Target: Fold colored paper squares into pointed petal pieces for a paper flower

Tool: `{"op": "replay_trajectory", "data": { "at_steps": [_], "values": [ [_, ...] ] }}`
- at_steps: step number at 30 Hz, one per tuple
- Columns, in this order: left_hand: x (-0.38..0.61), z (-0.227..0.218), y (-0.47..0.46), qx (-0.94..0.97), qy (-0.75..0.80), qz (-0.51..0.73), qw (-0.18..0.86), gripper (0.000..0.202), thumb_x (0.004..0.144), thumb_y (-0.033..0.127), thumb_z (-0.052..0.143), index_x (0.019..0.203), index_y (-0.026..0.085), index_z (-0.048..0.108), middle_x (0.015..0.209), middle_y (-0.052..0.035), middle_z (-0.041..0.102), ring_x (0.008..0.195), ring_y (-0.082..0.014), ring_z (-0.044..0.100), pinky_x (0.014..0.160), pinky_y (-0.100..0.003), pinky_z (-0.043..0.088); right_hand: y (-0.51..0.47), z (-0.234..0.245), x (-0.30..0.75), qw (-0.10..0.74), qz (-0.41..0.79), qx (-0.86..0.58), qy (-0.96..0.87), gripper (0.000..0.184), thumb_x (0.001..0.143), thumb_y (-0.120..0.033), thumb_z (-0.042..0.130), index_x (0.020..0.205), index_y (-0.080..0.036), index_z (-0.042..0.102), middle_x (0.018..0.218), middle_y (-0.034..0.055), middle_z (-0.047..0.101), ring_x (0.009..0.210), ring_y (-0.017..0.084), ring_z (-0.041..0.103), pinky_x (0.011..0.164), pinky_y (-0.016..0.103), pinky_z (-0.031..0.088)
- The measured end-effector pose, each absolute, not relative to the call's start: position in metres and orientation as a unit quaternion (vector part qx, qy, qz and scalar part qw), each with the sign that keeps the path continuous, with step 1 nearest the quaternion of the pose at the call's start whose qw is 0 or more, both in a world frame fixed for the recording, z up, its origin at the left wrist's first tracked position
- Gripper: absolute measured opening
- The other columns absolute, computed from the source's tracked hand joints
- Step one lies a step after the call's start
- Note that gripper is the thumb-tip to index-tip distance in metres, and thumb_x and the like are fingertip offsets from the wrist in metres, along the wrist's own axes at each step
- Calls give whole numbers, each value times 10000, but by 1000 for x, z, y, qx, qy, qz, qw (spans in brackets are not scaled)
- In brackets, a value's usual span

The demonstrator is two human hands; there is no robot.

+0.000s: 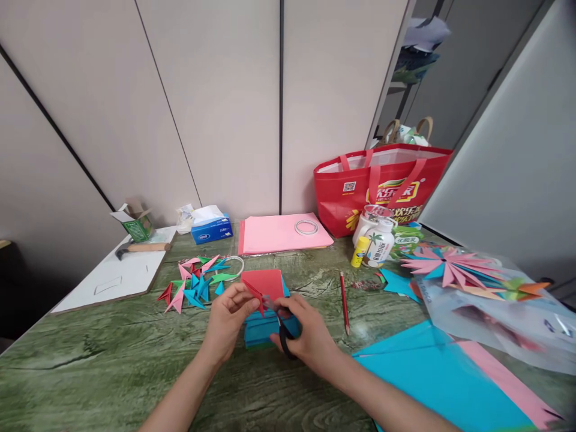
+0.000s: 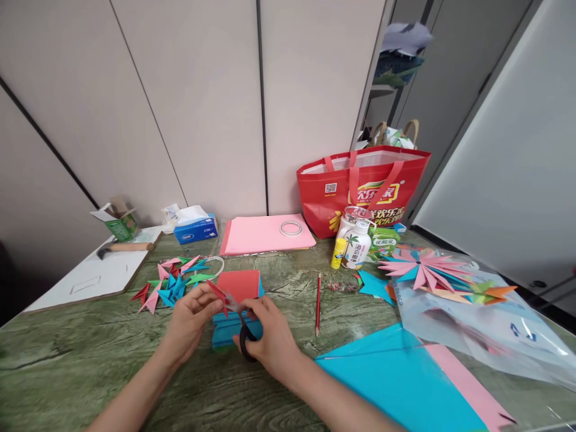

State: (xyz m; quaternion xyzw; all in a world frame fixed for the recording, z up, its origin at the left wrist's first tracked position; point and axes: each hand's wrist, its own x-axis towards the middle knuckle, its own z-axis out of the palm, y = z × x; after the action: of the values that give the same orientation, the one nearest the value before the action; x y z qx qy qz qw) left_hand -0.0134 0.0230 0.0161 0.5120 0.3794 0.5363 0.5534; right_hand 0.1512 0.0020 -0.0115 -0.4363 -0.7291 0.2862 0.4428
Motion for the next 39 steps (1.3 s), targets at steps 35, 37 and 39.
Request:
{"op": "replay_trajectory", "data": {
  "at_steps": [35,37,39],
  "values": [
    [-11,12,23,518,395,518,555,161,628,170,706,777,162,645,720,-25,690,650,-160,620,610,-252,492,3,-18,154,420,219,-478,-740,280,665,-178,621,942,-212,647,691,3,526,618,134,499,561,221,381],
    [-10,14,22,517,401,516,553,171,624,177,709,782,159,646,732,-32,691,646,-163,620,612,-259,494,4,-22,155,421,192,-482,-744,282,681,-179,601,956,-221,647,684,3,524,612,135,495,564,225,380],
    [-10,15,22,516,406,517,549,187,622,186,711,795,155,649,756,-43,693,664,-167,622,623,-259,492,4,-25,156,422,173,-485,-746,280,693,-177,582,961,-227,648,675,4,521,602,135,489,555,225,374]
  ]
}}
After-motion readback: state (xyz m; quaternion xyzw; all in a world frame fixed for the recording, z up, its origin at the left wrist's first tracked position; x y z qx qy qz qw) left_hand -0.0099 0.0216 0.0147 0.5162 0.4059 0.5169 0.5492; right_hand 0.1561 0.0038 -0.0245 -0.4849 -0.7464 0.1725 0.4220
